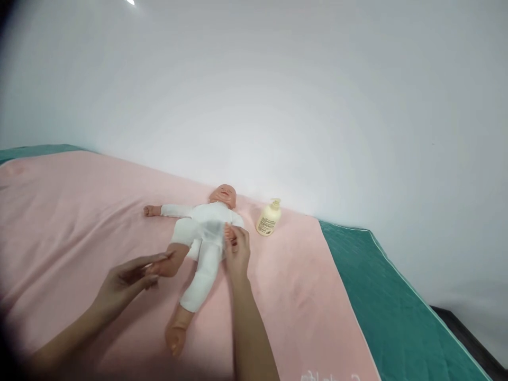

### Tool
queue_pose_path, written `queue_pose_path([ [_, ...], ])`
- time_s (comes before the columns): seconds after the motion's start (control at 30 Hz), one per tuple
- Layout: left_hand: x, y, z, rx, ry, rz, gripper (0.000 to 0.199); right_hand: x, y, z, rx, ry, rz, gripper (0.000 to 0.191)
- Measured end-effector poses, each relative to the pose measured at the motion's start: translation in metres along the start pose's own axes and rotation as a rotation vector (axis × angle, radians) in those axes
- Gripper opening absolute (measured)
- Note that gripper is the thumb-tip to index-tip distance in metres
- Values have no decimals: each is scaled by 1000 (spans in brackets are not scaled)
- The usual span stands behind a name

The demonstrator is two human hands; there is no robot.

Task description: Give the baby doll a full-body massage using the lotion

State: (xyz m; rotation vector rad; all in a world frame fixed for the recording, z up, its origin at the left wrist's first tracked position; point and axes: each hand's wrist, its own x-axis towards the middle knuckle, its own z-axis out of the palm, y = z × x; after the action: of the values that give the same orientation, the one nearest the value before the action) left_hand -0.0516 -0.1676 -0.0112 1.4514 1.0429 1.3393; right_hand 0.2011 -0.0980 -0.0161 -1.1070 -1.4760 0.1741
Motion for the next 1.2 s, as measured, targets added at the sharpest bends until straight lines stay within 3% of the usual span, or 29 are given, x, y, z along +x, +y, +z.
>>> queue_pose_path([
  [0.1, 29, 11, 14, -59, 11, -19, 38, -3, 1, 8, -180, -197, -190, 33],
  [0.17, 45, 12, 20, -80, 7, -21, 42, -4, 2, 11, -278, -257, -248, 33],
  [0.3, 62, 8, 24, -110, -1, -33, 47, -4, 3, 12, -370, -304, -263, 32],
  [0.43, 55, 6, 22, -118, -36, -34, 43, -4, 3, 9, -299, -296, -225, 33],
  [0.5, 46, 6, 19, -98, -54, -34, 41, -3, 3, 5, -204, -237, -171, 34],
  [0.6, 26, 2, 10, -70, -68, -21, 38, 2, 3, -5, -62, -43, -2, 32],
  [0.73, -7, -10, -10, -21, -127, -36, 33, 11, 11, -23, 99, 293, 364, 41],
  [0.87, -39, -24, -28, 61, -196, -91, 28, 18, 39, -41, 349, 548, 707, 50],
  [1.03, -64, -37, -38, 167, -274, -51, 27, 16, 71, -54, 429, 568, 847, 42],
  [1.2, -68, -43, -41, 339, -352, 59, 27, 13, 76, -54, 443, 513, 851, 42],
])
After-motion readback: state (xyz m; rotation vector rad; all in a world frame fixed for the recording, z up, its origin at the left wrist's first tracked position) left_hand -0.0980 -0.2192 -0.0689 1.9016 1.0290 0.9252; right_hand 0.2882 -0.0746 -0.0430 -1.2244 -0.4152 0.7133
